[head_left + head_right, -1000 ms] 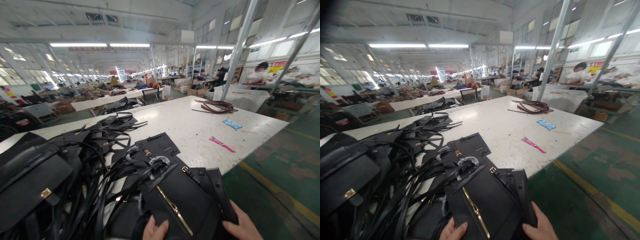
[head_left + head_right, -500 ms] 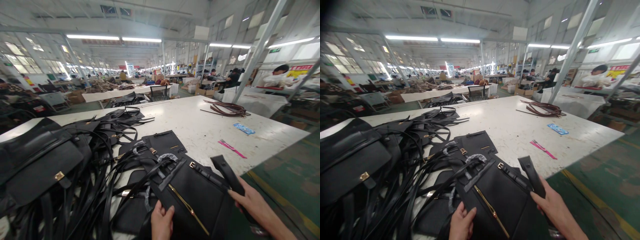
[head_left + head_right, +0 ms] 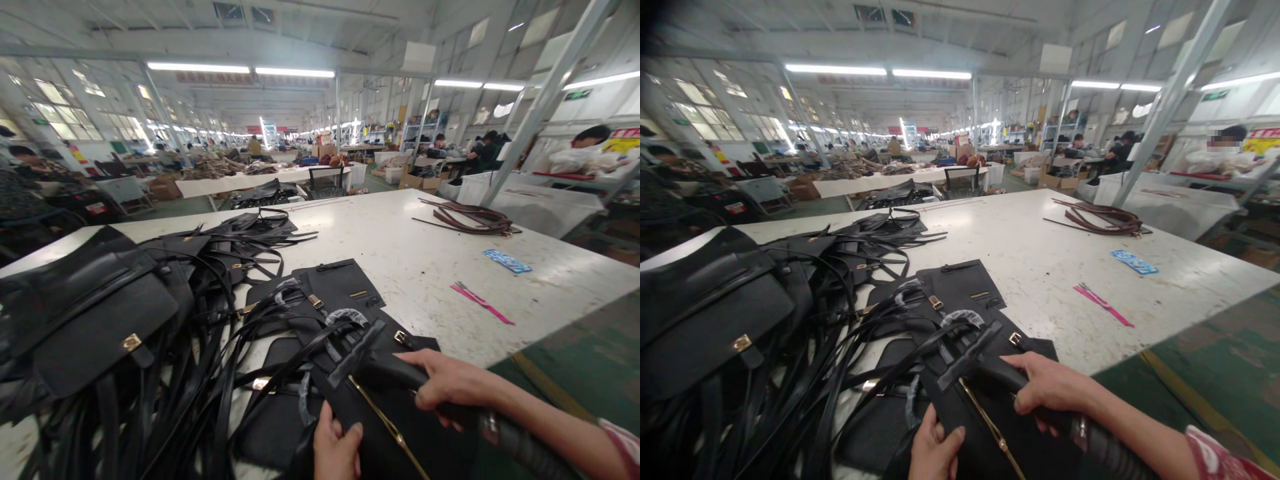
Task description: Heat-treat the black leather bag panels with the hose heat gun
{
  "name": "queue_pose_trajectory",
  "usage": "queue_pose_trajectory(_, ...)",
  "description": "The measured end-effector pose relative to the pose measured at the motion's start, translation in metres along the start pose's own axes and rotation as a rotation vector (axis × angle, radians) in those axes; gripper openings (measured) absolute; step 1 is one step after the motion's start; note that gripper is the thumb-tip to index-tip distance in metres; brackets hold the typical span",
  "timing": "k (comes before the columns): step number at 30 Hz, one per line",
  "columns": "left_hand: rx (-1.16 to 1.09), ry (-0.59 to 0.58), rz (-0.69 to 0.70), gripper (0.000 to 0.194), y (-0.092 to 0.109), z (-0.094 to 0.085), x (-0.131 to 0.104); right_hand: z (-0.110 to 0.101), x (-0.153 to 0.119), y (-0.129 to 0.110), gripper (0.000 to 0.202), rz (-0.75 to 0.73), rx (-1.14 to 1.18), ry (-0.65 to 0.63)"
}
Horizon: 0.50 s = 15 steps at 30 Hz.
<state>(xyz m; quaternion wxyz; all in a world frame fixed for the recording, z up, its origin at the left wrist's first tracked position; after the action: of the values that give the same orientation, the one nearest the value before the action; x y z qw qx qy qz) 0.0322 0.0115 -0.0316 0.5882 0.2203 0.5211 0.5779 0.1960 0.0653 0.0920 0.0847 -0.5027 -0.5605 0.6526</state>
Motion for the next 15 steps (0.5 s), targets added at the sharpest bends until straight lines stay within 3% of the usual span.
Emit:
queue_pose_trajectory(7, 0.027, -0.052, -0.053, 0.073, 0.003, -0.002, -0.001, 0.02, 0.017, -0.016, 0.069, -0.113, 0.027, 0.073)
queue_pose_trajectory(11, 0.119, -0.076, -0.158, 0.046, 0.004, -0.003, -0.005, 0.044, 0.0, -0.03, 0.072, -0.142, 0.03, 0.019)
queue_pose_trajectory(13, 0.1, -0.069, -0.161, 0.039, 0.016, 0.006, -0.006, 0.046, -0.015, -0.03, 0.073, -0.168, 0.052, 0.032)
queue_pose_trajectory(15, 0.054, -0.057, -0.061, 0.039, 0.049, 0.022, -0.002, 0.033, -0.03, -0.023, 0.071, -0.237, 0.094, 0.127)
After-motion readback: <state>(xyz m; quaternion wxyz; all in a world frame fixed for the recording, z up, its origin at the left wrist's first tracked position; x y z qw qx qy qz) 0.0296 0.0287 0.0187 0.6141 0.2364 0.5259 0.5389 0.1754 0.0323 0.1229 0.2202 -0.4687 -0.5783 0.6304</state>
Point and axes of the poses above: each hand's wrist, its own x-axis towards the middle knuckle, its own z-axis out of the palm, y = z × x, the point moved 8 cm from there along x, towards the middle knuckle, and after that the axes turned 4 degrees about z, right-handed, at the moved point
